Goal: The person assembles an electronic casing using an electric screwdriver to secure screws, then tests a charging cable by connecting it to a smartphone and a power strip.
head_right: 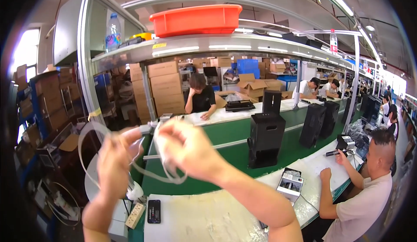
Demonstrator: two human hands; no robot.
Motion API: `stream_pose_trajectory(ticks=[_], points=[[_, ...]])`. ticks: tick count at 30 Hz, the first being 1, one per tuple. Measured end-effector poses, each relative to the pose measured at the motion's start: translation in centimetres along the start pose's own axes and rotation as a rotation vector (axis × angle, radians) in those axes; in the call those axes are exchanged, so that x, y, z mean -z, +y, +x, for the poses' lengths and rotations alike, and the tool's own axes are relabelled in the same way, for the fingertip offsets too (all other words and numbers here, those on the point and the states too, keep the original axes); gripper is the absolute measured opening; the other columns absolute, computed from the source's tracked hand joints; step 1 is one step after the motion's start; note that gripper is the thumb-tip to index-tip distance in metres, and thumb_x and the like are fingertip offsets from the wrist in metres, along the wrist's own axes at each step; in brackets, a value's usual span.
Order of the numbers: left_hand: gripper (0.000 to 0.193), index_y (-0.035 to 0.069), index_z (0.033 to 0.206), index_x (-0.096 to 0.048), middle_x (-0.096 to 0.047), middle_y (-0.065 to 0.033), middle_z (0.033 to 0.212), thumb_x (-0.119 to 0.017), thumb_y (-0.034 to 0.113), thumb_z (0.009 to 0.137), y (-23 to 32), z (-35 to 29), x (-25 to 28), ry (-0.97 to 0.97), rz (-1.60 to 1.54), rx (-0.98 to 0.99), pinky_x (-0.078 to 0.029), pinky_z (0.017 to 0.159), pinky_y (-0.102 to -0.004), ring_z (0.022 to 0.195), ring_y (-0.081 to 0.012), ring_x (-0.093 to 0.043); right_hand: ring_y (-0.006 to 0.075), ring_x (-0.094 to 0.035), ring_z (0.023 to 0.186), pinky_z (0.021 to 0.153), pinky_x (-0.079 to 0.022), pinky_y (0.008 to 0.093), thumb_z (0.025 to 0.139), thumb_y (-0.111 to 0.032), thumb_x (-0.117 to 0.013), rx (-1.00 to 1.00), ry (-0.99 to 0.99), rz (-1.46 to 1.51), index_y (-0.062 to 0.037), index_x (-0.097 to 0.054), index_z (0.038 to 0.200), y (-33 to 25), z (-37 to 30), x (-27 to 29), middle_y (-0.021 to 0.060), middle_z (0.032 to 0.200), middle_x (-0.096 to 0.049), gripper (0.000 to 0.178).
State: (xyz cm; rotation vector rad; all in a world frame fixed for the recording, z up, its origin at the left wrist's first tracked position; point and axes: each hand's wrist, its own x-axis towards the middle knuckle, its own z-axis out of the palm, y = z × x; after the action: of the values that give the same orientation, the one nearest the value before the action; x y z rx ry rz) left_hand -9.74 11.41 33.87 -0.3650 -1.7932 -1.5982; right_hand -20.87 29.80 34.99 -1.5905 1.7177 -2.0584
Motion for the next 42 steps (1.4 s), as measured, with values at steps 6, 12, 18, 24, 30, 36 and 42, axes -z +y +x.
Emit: stream_pose_trajectory(ticks=[6, 12, 18, 24, 30, 36, 42], points=[[0.051, 0.014, 0.131, -0.055, -0.063, -0.0184, 0.124, -0.045, 0.052, 0.099, -8.8, -15.9, -0.7, 0.040, -0.996, 0.716, -0.054, 0.088, -0.0523, 0.113, -0.0371, -0.062, 0.0392, -0.066, 0.081, 0.072, -0.053, 0.0470, 0.090, -0.023, -0.054, -0.126, -0.968, -0.612, 0.0011, -0.062, 0.091, 5.5, -3.7, -7.6, 0.0225, 0.085, -0.066, 0.026], [0.049, 0.012, 0.129, -0.056, -0.065, -0.0167, 0.119, -0.045, 0.050, 0.100, -17.5, -24.2, 0.2, 0.231, -1.573, 1.032, -0.057, 0.075, -0.0457, 0.095, -0.0306, -0.067, 0.0348, -0.066, 0.097, 0.083, -0.053, 0.0423, 0.094, -0.028, -0.053, -0.226, -1.263, -0.446, -0.0010, -0.062, 0.114, 8.9, -2.1, -7.9, 0.0210, 0.104, -0.068, 0.034], [0.034, 0.010, 0.123, -0.058, -0.068, -0.0101, 0.104, -0.058, 0.032, 0.097, -22.0, -25.9, 0.9, 0.418, -0.732, 1.091, -0.053, 0.072, -0.0386, 0.087, -0.0237, -0.065, 0.0400, -0.056, 0.088, 0.080, -0.049, 0.0467, 0.079, -0.009, -0.058, 0.583, 0.079, -1.267, 0.0013, -0.058, 0.101, 4.2, 13.1, -0.7, 0.0213, 0.095, -0.057, 0.024], [0.034, 0.011, 0.124, -0.057, -0.066, -0.0093, 0.100, -0.058, 0.029, 0.095, -26.0, -29.6, 1.4, 0.525, -0.670, 1.246, -0.053, 0.064, -0.0385, 0.083, -0.0215, -0.063, 0.0500, -0.027, 0.139, 0.115, -0.021, 0.0591, 0.095, -0.044, -0.048, 0.483, 1.014, -1.716, -0.0106, -0.038, 0.148, -2.1, 24.3, 11.1, 0.0322, 0.150, -0.030, 0.064], [0.038, 0.009, 0.128, -0.055, -0.065, -0.0108, 0.104, -0.058, 0.028, 0.095, -27.9, -31.1, 1.3, 0.413, -0.522, 1.299, -0.052, 0.063, -0.0380, 0.084, -0.0208, -0.062, 0.0473, -0.032, 0.139, 0.114, -0.029, 0.0487, 0.094, -0.054, -0.048, 0.407, 0.797, -1.450, -0.0100, -0.039, 0.148, -0.7, 25.4, 17.5, 0.0295, 0.149, -0.034, 0.070], [0.045, 0.006, 0.134, -0.052, -0.067, -0.0107, 0.104, -0.058, 0.030, 0.096, -28.1, -34.0, 0.9, 0.386, -0.446, 1.084, -0.054, 0.070, -0.0327, 0.085, -0.0211, -0.065, 0.0429, -0.025, 0.144, 0.116, -0.022, 0.0523, 0.098, -0.059, -0.034, 0.178, 0.717, -1.684, -0.0122, -0.032, 0.152, 1.2, 25.0, 17.6, 0.0201, 0.157, -0.026, 0.071], [0.035, 0.004, 0.123, -0.062, -0.069, -0.0061, 0.097, -0.056, 0.028, 0.098, -28.5, -33.0, 1.8, 0.333, -0.278, 1.071, -0.057, 0.071, -0.0334, 0.084, -0.0142, -0.063, 0.0391, -0.038, 0.137, 0.110, -0.036, 0.0444, 0.098, -0.032, -0.052, 0.245, 0.464, -1.844, 0.0001, -0.045, 0.139, 4.7, 19.3, 11.7, 0.0260, 0.150, -0.036, 0.052]])
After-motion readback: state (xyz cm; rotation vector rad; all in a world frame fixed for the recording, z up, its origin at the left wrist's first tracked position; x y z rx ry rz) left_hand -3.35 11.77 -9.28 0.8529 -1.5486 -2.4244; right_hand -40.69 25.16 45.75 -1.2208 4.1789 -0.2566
